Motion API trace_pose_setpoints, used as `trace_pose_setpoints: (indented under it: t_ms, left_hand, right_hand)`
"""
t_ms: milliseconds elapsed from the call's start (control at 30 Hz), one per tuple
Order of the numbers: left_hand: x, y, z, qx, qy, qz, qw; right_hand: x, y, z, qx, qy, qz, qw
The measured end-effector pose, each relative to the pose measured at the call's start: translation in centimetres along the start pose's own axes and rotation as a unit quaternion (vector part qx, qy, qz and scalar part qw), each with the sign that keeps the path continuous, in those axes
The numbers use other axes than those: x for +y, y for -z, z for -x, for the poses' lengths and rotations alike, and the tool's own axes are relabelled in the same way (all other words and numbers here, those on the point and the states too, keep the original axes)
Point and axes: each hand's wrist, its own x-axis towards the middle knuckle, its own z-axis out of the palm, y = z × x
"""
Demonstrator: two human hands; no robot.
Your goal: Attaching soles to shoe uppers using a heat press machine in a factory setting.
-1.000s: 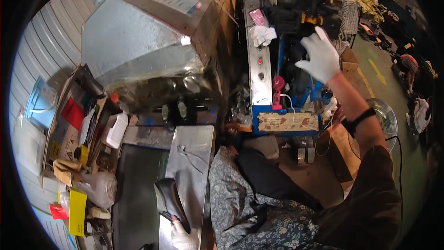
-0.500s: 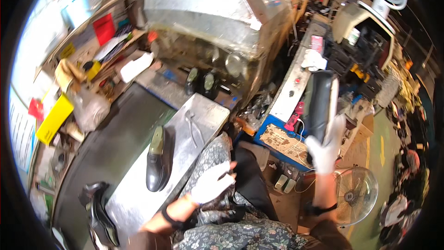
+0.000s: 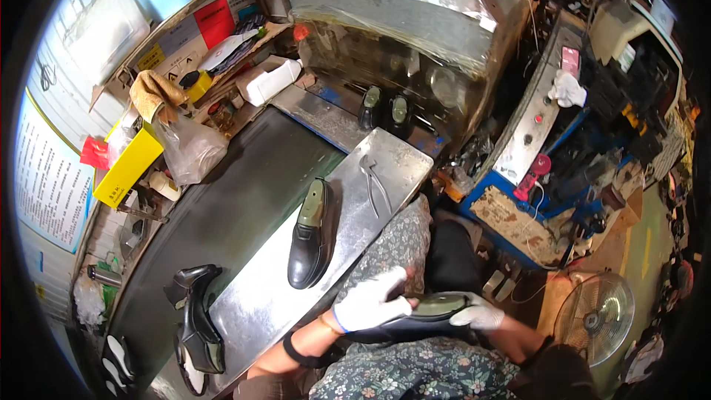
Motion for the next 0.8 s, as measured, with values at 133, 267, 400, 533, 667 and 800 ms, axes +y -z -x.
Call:
trace_pose_setpoints:
  t_ms: [133,267,400,533,667,800]
  left_hand:
    - [-4.7,5.5,-1.1,0.384,0.003,-0.265,0.884]
    - [-11.1,10.2,-2.2,0.412,0.152,-0.19,0.878]
    - [-15.3,12.5,-2.3,0.386,0.245,-0.066,0.887]
    - [-15.7,11.4,-1.1,0.42,0.17,0.306,0.837]
    - [-14.3,2.9,-1.3,0.214,0.02,0.778,0.59]
    - [-15.0,-1.8,-5.0,0.375,0.098,0.32,0.865]
  right_hand:
    - [1.1,0.5,2.4,0.173,0.167,0.212,0.947]
    - [-4.1,4.5,-3.0,0.184,0.238,-0.284,0.91]
    - [-13.1,9.8,-17.9,0.344,0.416,-0.029,0.841]
    - [-18.7,9.2,-28.7,0.432,0.263,0.334,0.795]
    - [-12.4,0.4,-25.6,0.061,0.219,0.215,0.95]
    - [-4.6,-4.4,-15.8,-0.052,0.127,-0.086,0.987]
